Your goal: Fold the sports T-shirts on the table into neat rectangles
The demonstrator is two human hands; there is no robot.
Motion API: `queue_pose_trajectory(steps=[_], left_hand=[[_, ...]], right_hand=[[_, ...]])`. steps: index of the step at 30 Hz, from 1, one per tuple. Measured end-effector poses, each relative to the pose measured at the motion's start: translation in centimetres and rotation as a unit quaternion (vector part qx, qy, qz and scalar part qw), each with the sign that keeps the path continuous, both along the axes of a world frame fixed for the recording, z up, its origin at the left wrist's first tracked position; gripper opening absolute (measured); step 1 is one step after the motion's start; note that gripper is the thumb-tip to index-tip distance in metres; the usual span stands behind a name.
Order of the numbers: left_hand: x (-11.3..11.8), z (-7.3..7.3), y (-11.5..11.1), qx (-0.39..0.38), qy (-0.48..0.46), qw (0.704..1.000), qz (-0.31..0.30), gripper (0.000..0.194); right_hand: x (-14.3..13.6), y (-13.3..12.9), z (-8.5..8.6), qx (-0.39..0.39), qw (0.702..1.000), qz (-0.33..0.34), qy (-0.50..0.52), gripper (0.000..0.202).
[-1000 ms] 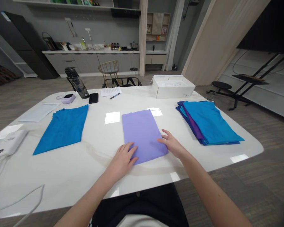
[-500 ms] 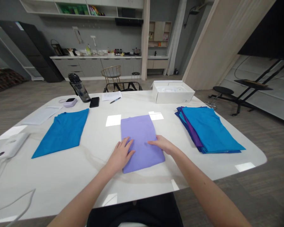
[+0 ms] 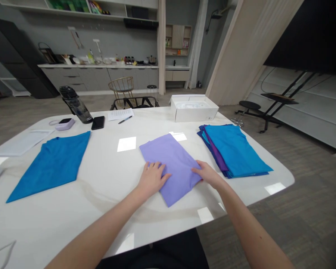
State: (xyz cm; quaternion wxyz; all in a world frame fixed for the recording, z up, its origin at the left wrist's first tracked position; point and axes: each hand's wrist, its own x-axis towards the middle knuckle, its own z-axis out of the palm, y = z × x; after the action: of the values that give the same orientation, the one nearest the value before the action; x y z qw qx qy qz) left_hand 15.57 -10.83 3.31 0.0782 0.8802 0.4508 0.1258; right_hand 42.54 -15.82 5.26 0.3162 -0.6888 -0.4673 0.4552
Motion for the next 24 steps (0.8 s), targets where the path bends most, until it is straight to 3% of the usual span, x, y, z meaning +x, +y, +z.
queue_pose_trajectory(steps=[3,5,8,10,14,18,24], left_hand=[[2.4,1.1,5.0,0.009,-0.020,0.999,0.024,0.043],[4.0,1.4,9.1,0.011,-0.022,0.998,0.065,0.052],[6.2,1.6,14.1,-0.074,0.013,0.993,0.088,0.072],[7.5,1.8,16.2,-0.126,0.051,0.985,0.104,0.080],[8.9,2.2,18.2,-0.204,0.099,0.965,0.128,0.072],[8.4,2.1,18.7,-0.245,0.081,0.963,0.075,0.061],[7.0,1.7,17.8,-0.223,-0.126,0.964,-0.071,0.056]], right_hand=[[2.3,-0.7,-0.5,0.045,0.993,-0.011,-0.111,0.021],[3.2,-1.2,-1.1,0.065,0.984,-0.008,-0.166,0.018],[3.6,-2.1,-1.8,0.069,0.980,-0.011,-0.189,0.019],[3.6,-2.6,-2.0,0.057,0.982,-0.024,-0.179,0.021],[3.5,-3.2,-2.1,0.058,0.982,-0.027,-0.178,0.022],[3.5,-3.6,-2.2,0.092,0.970,-0.026,-0.222,0.022],[4.3,-4.5,-2.0,0.121,0.976,-0.051,-0.173,0.030]])
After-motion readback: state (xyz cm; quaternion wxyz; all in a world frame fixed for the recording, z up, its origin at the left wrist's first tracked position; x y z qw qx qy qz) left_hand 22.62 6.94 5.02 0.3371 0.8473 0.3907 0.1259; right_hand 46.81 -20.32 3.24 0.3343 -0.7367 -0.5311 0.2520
